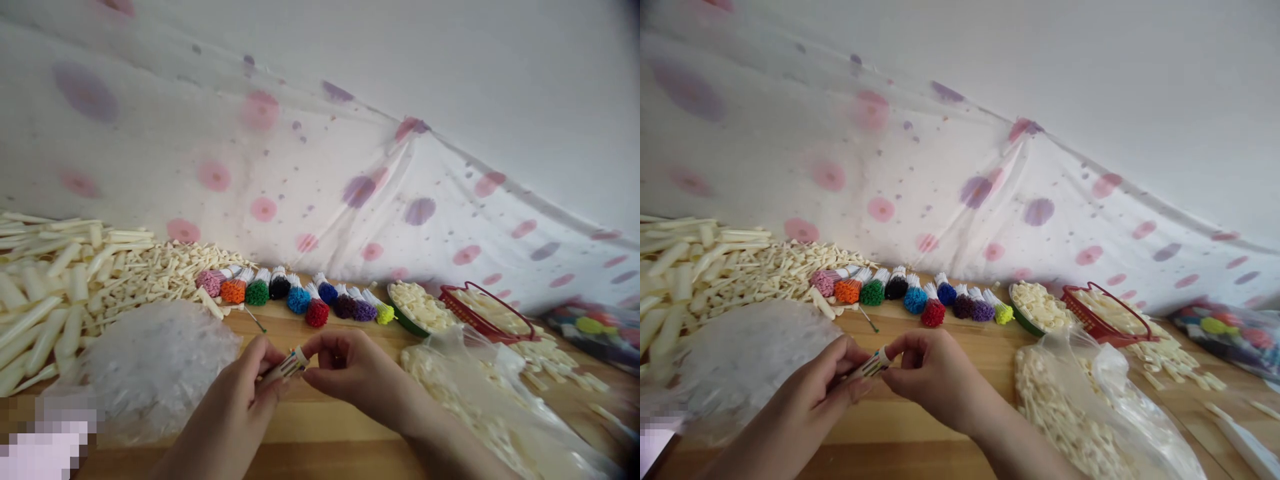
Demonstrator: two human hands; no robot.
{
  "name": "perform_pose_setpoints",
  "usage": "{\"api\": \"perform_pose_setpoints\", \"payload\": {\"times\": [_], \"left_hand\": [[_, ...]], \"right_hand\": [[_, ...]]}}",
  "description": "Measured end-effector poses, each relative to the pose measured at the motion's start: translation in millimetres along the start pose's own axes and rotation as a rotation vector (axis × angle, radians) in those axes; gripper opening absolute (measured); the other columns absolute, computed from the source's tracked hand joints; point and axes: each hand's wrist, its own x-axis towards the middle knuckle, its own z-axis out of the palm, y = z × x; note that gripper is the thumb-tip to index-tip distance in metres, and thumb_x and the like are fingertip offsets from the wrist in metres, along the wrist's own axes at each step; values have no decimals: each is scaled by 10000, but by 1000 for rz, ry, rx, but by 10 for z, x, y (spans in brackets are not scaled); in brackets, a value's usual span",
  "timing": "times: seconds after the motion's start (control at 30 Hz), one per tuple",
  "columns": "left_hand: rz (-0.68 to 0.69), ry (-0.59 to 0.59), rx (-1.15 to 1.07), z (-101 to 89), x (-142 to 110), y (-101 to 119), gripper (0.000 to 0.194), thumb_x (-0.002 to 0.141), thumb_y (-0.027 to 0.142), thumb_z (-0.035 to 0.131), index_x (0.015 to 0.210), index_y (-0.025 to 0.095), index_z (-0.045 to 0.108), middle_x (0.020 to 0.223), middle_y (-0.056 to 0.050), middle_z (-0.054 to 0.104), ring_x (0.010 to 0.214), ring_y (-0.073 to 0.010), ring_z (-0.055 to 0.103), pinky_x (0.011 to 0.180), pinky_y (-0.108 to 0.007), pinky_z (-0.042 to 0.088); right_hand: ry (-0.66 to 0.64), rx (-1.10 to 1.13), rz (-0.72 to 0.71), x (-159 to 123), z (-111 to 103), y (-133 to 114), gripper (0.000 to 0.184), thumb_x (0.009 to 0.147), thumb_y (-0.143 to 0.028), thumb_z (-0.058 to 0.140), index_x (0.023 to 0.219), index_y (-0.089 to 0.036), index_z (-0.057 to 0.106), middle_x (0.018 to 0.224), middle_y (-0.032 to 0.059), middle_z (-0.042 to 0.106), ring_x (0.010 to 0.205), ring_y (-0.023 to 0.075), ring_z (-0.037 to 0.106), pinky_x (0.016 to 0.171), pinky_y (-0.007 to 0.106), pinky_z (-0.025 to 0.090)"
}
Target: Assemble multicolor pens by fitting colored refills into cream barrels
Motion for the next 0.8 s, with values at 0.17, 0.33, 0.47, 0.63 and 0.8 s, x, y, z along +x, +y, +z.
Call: {"api": "perform_pose_setpoints", "payload": {"times": [0.17,0.33,0.47,0.63,0.8], "left_hand": [[-2,-2,-6,-1,-1,-8,86,834,327,511,829,242,509,824,11,630,809,-197,603,694,-296,433],[1,-4,-51,1,19,-46,117,835,360,534,839,243,524,815,20,636,782,-183,596,677,-278,428],[-40,-11,-187,-7,46,-52,224,811,390,591,976,257,519,857,8,668,847,-195,601,715,-285,438],[-58,-125,-508,-78,106,4,379,756,411,672,1076,226,585,873,-27,712,789,-166,595,701,-260,453],[-68,-163,-839,-170,207,-61,250,730,345,732,940,215,690,844,-15,704,711,-112,584,659,-208,459]], "right_hand": [[23,51,-7,23,-44,14,85,673,-104,601,738,-147,632,461,-112,331,432,42,244,406,192,162],[45,37,-41,19,-73,2,123,655,-90,590,748,-149,646,469,-110,331,436,48,257,413,195,175],[32,79,-68,31,-134,12,174,645,-103,585,805,-158,626,507,-98,398,455,49,335,447,188,239],[119,373,-162,43,-203,99,180,642,-233,633,802,-155,613,547,-72,450,488,69,422,476,195,339],[321,445,-167,177,-155,418,242,654,-365,637,778,-159,611,684,-20,518,494,65,391,492,220,400]]}}
